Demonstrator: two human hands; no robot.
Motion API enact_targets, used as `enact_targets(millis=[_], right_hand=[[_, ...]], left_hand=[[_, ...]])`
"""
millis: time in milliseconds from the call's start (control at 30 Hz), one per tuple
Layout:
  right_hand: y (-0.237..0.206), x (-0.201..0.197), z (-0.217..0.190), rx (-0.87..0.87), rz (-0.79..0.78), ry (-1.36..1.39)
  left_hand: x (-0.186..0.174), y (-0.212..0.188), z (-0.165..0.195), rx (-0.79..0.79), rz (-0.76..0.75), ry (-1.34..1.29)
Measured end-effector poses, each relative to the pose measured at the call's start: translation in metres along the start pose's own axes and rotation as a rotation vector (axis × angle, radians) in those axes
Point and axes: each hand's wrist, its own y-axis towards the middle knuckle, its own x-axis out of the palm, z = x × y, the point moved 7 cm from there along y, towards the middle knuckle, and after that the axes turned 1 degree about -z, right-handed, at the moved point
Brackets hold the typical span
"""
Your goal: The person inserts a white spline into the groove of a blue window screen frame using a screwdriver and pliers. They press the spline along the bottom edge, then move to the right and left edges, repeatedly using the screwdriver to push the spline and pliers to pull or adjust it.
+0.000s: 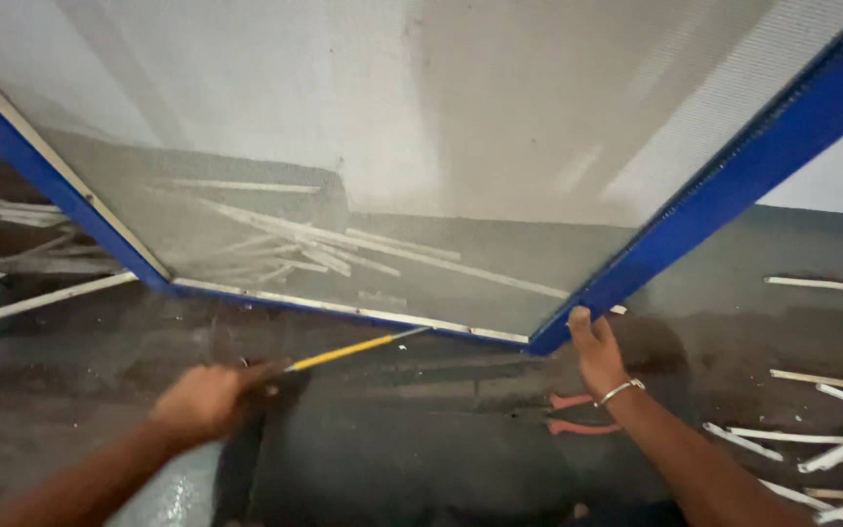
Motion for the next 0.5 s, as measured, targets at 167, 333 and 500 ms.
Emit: enact_targets(millis=[167,333,500], right_hand=[[-0.002,-0.005,0.009,0.095,0.006,-0.089],[0.009,0.002,0.015,0.108,-0.004,-0.066],[0.015,0.01,0.007,-0.011,-0.008,-0.043]], left_hand=[[0.06,0.012,-0.039,-0.123,-0.122,0.052],[0.024,0.032,-0.038,-0.01,-0.11,0.211],[-0.038,0.013,-0.015,-0.001,-0.147,0.445]])
